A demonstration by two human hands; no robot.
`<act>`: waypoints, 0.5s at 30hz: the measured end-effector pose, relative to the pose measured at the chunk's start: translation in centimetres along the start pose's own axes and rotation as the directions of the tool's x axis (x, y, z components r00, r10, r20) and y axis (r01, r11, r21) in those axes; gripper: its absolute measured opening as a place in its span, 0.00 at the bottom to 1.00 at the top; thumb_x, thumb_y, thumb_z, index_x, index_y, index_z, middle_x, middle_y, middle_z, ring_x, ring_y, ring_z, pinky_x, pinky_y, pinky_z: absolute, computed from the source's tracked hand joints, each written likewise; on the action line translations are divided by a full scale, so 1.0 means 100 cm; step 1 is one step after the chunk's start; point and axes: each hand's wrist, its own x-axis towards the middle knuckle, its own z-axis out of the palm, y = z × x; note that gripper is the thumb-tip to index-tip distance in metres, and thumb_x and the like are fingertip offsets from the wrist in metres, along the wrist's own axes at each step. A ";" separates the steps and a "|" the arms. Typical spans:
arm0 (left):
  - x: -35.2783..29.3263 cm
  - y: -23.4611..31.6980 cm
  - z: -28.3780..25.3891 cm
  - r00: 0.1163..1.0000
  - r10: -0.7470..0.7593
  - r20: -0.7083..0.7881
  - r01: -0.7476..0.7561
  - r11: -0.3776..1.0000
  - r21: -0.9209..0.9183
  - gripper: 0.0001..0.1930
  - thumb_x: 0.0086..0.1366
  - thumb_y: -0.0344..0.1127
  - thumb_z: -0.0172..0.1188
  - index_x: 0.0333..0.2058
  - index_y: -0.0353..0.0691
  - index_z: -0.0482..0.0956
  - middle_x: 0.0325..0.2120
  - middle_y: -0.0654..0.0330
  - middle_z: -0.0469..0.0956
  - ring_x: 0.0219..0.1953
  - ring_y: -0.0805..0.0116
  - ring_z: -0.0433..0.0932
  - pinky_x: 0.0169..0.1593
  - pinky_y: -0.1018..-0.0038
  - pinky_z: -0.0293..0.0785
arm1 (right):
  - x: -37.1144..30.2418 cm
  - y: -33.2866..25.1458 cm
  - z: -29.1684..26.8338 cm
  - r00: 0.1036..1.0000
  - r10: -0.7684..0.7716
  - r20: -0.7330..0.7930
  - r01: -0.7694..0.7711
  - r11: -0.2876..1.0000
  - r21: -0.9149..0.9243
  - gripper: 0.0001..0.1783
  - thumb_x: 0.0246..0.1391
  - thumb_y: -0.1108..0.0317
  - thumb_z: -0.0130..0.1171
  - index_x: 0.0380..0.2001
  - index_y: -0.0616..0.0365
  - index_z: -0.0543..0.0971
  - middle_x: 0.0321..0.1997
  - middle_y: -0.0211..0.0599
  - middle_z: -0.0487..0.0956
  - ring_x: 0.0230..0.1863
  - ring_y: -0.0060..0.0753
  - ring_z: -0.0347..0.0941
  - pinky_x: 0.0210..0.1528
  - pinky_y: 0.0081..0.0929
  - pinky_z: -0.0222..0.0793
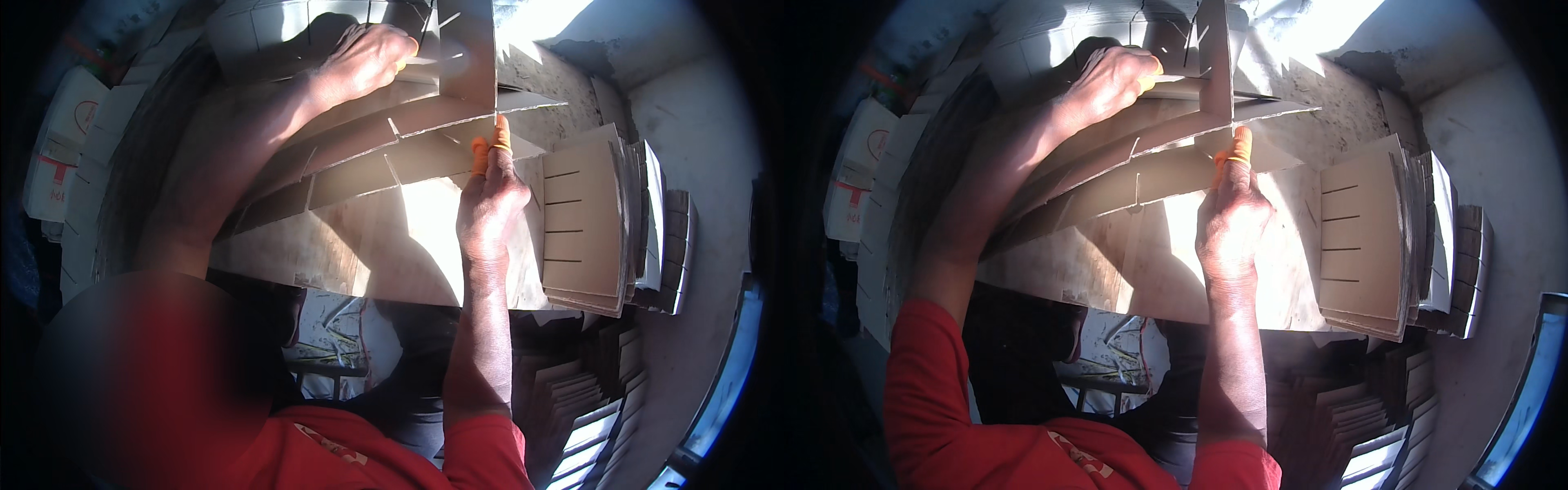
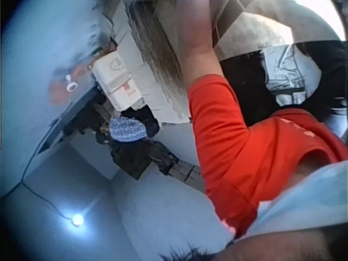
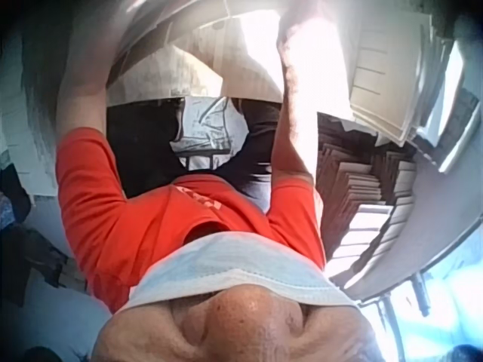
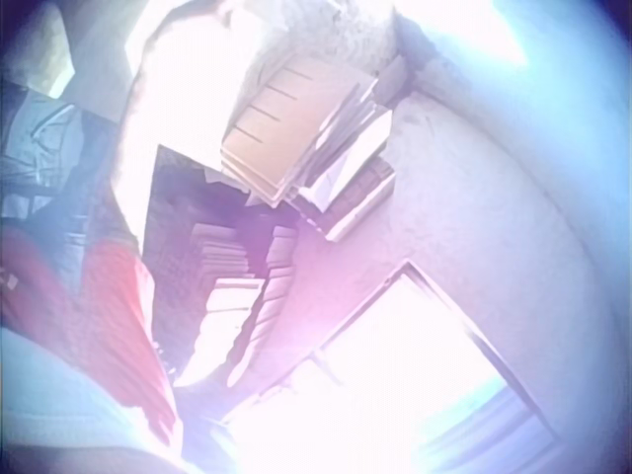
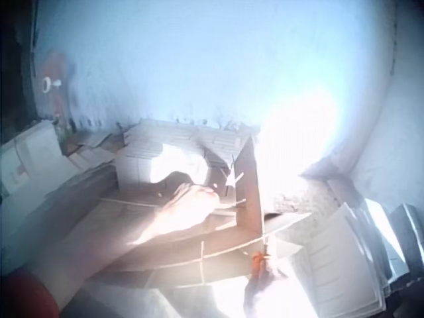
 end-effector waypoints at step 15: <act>-0.006 -0.006 0.006 0.994 -0.080 -0.075 0.088 0.990 0.108 0.06 0.44 0.22 0.50 0.26 0.31 0.70 0.20 0.50 0.70 0.25 0.47 0.72 0.28 0.60 0.66 | -0.002 -0.007 -0.003 0.999 0.023 0.049 -0.020 0.998 -0.054 0.27 0.55 0.78 0.53 0.59 0.63 0.65 0.29 0.43 0.80 0.26 0.38 0.79 0.28 0.30 0.75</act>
